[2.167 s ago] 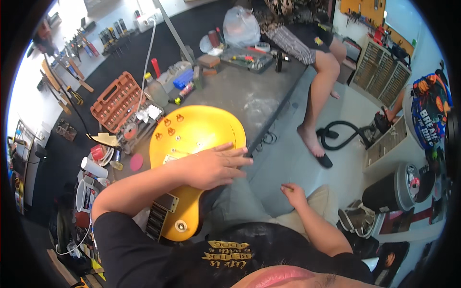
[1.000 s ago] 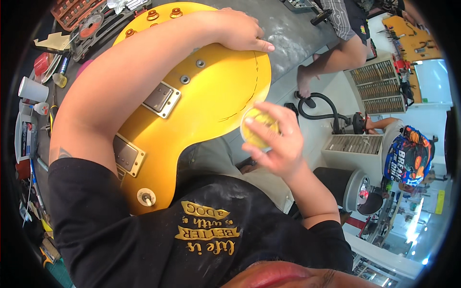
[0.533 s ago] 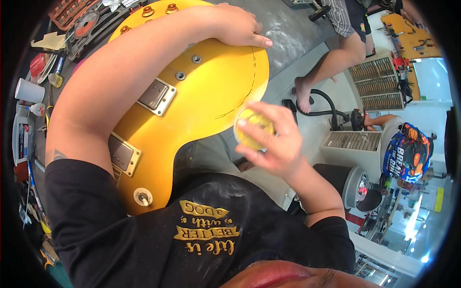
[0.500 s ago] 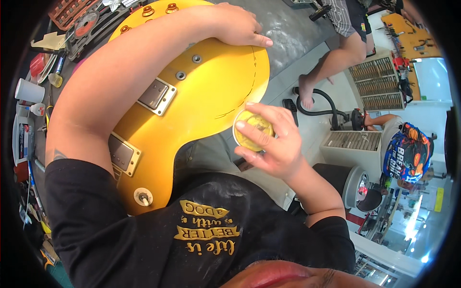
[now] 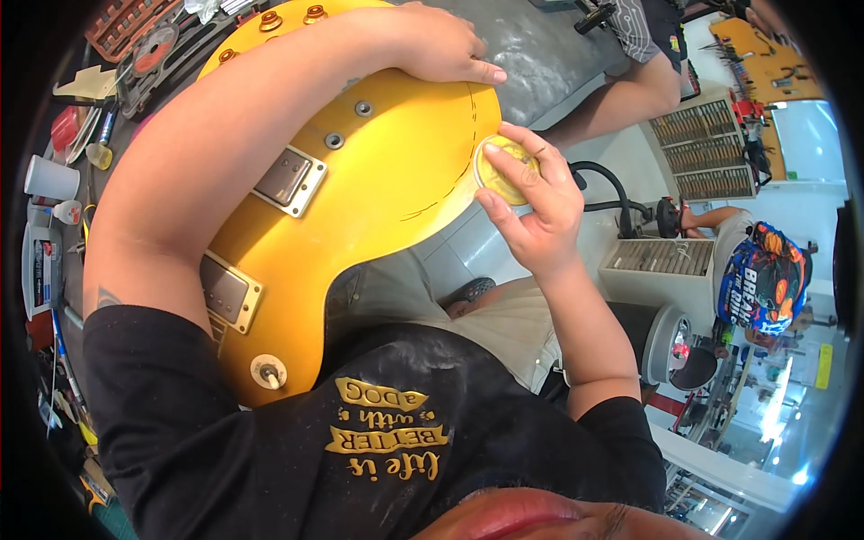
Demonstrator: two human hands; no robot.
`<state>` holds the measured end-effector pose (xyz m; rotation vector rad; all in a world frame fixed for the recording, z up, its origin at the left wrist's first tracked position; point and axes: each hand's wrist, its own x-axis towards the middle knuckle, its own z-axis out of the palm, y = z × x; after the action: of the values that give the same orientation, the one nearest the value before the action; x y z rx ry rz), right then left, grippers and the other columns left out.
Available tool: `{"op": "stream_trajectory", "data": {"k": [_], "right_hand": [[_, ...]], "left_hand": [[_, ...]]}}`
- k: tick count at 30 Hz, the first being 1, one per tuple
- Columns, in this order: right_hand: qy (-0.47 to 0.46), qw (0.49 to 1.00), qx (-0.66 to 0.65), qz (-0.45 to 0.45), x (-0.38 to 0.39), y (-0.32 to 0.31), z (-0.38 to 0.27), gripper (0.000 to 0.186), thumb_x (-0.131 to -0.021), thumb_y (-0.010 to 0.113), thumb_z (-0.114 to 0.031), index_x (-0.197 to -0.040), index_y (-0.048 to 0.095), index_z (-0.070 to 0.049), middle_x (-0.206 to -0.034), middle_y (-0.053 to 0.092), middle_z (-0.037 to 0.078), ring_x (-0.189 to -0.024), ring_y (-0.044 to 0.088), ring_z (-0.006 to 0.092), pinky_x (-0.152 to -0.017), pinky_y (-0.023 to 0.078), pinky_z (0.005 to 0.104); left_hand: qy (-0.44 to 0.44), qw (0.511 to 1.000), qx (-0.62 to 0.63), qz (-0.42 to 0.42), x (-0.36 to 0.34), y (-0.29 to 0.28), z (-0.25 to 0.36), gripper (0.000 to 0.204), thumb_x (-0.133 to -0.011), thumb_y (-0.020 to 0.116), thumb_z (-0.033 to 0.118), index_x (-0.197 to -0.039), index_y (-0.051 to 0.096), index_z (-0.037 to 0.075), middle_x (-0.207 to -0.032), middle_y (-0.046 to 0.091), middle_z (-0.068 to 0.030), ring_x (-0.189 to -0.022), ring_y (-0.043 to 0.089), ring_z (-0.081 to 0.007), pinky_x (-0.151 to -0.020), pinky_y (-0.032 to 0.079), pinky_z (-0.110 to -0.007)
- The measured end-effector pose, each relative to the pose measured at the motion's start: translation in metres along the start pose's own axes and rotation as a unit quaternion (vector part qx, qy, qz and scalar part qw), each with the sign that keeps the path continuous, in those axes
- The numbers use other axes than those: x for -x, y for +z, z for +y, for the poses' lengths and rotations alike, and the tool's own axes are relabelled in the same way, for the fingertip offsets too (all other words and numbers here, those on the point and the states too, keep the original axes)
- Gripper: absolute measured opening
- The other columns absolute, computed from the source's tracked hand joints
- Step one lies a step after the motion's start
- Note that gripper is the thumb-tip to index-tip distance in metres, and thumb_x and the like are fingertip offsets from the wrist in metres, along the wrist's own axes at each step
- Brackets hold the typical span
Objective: The person rubs a yellow guitar body with a circular sanding pad and later wipes the surface with their hand.
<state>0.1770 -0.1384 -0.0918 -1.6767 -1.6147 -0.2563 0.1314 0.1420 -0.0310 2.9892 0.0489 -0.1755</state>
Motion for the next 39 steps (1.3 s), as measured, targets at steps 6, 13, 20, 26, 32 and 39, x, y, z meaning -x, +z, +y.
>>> {"op": "stream_trajectory", "data": {"k": [6, 13, 20, 26, 32, 39], "right_hand": [[-0.040, 0.998, 0.007, -0.054, 0.012, -0.007, -0.038, 0.050, -0.084, 0.094, -0.026, -0.131, 0.084, -0.012, -0.142, 0.073, 0.020, -0.113, 0.073, 0.0372, -0.099, 0.057, 0.0446], [-0.007, 1.000, 0.018, -0.006, 0.002, -0.003, -0.002, 0.049, -0.083, 0.095, -0.025, -0.129, 0.085, -0.013, -0.143, 0.073, 0.018, -0.112, 0.073, 0.0371, -0.100, 0.057, 0.0452], [-0.046, 0.998, -0.017, -0.048, 0.007, -0.005, -0.025, 0.053, -0.082, 0.095, -0.029, -0.132, 0.084, -0.014, -0.140, 0.074, 0.019, -0.111, 0.072, 0.0377, -0.098, 0.057, 0.0464], [-0.023, 1.000, 0.009, -0.013, -0.002, -0.004, 0.004, 0.050, -0.083, 0.094, -0.027, -0.130, 0.084, -0.012, -0.141, 0.073, 0.020, -0.111, 0.072, 0.0378, -0.098, 0.057, 0.0452], [-0.068, 0.995, -0.021, -0.076, 0.013, -0.008, -0.038, 0.049, -0.086, 0.093, -0.032, -0.129, 0.084, -0.009, -0.141, 0.072, 0.027, -0.114, 0.073, 0.0397, -0.098, 0.057, 0.0455], [-0.045, 0.998, 0.006, -0.031, 0.013, -0.004, -0.031, 0.049, -0.088, 0.092, -0.032, -0.129, 0.084, -0.008, -0.140, 0.073, 0.025, -0.114, 0.073, 0.0407, -0.098, 0.058, 0.0467]], "left_hand": [[0.002, 1.000, 0.002, 0.004, 0.000, 0.001, -0.001, 0.078, -0.113, 0.042, 0.072, -0.148, 0.073, 0.010, -0.155, 0.066, -0.0214, -0.147, 0.060, -0.0430, -0.123, 0.044, -0.057], [0.001, 1.000, 0.006, -0.006, 0.000, -0.001, -0.001, 0.078, -0.113, 0.042, 0.071, -0.147, 0.073, 0.009, -0.154, 0.066, -0.0219, -0.146, 0.060, -0.0443, -0.123, 0.044, -0.057], [0.040, 0.998, 0.041, 0.025, 0.011, -0.005, -0.001, 0.077, -0.113, 0.043, 0.071, -0.144, 0.075, 0.009, -0.153, 0.067, -0.0217, -0.145, 0.061, -0.0441, -0.122, 0.045, -0.057], [0.029, 0.999, 0.037, 0.010, 0.018, -0.014, 0.002, 0.077, -0.113, 0.043, 0.071, -0.144, 0.075, 0.008, -0.153, 0.067, -0.0214, -0.145, 0.061, -0.0439, -0.123, 0.045, -0.057], [0.008, 1.000, 0.011, 0.002, -0.001, 0.002, -0.002, 0.076, -0.114, 0.043, 0.070, -0.147, 0.074, 0.010, -0.154, 0.066, -0.0214, -0.146, 0.060, -0.0438, -0.123, 0.044, -0.058], [0.019, 1.000, 0.016, 0.012, 0.012, -0.008, 0.002, 0.077, -0.114, 0.042, 0.071, -0.148, 0.073, 0.009, -0.156, 0.065, -0.0215, -0.147, 0.059, -0.0432, -0.123, 0.045, -0.056]]}}
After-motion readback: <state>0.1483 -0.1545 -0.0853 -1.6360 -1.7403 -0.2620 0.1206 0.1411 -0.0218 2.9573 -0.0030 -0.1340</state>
